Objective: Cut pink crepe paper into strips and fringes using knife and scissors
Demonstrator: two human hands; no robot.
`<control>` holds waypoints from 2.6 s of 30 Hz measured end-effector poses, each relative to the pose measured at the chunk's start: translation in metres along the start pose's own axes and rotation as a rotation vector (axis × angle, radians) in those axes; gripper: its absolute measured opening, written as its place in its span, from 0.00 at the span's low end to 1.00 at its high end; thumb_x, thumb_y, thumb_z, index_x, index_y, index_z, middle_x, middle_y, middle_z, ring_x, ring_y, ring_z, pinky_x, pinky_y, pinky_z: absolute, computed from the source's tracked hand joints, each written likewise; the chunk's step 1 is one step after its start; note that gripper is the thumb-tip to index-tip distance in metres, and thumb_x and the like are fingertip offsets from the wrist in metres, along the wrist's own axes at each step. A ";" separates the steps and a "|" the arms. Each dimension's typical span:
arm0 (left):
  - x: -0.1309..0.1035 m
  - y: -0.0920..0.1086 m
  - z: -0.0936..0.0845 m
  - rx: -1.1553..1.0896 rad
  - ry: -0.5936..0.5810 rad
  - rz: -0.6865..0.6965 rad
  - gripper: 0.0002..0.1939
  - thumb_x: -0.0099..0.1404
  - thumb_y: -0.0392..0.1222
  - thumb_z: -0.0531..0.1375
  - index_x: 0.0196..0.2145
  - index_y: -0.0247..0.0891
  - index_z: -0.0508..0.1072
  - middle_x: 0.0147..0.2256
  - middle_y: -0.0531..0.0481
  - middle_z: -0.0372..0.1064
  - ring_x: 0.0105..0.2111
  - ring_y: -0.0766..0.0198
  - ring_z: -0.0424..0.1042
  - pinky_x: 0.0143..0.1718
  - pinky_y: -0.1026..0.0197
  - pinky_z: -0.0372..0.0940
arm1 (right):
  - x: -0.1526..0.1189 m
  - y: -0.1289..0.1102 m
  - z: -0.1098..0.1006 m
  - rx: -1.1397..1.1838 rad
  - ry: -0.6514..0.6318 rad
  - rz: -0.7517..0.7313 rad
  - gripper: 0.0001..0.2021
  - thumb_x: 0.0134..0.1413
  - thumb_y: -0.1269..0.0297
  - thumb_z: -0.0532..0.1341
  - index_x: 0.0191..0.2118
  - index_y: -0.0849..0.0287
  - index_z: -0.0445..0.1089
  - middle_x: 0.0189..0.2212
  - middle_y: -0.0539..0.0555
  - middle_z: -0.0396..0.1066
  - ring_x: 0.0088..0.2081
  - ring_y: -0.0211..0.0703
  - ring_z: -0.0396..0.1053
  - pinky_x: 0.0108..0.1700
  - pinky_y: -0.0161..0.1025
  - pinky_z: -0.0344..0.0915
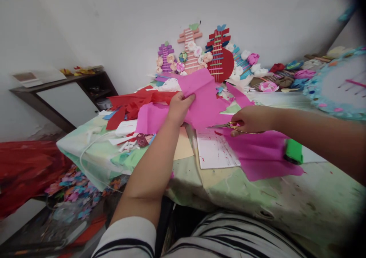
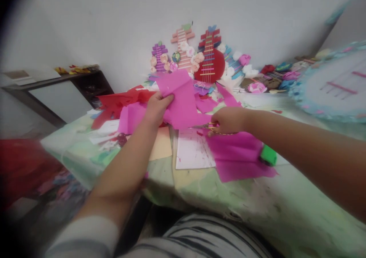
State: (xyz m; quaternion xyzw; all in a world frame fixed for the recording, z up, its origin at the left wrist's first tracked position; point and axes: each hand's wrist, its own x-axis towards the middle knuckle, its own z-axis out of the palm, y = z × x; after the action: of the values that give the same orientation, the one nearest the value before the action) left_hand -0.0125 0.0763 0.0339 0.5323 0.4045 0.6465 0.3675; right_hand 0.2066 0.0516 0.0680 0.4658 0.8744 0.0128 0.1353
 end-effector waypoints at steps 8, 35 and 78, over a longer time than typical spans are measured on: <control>0.000 -0.001 0.001 -0.005 -0.002 -0.001 0.07 0.50 0.37 0.58 0.30 0.34 0.69 0.26 0.52 0.67 0.26 0.66 0.66 0.29 0.63 0.62 | 0.005 -0.001 0.005 0.032 -0.001 -0.041 0.17 0.43 0.48 0.52 0.23 0.59 0.63 0.19 0.51 0.62 0.20 0.35 0.55 0.24 0.34 0.46; -0.001 0.002 0.002 -0.028 0.009 0.015 0.07 0.51 0.37 0.58 0.30 0.34 0.68 0.25 0.53 0.67 0.24 0.69 0.65 0.27 0.65 0.62 | 0.001 -0.007 0.003 -0.115 0.090 -0.014 0.26 0.43 0.40 0.48 0.28 0.60 0.65 0.25 0.57 0.66 0.24 0.40 0.59 0.24 0.35 0.45; 0.004 -0.002 -0.004 -0.042 0.031 0.031 0.07 0.54 0.38 0.57 0.32 0.34 0.68 0.28 0.52 0.69 0.30 0.65 0.68 0.32 0.62 0.64 | -0.017 -0.008 0.001 -0.046 0.082 -0.092 0.22 0.45 0.41 0.50 0.25 0.59 0.60 0.22 0.53 0.63 0.23 0.37 0.55 0.26 0.35 0.45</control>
State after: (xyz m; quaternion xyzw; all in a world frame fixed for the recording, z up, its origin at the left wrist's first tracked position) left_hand -0.0169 0.0804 0.0335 0.5206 0.3883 0.6687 0.3620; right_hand 0.2092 0.0326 0.0699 0.4210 0.8992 0.0456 0.1104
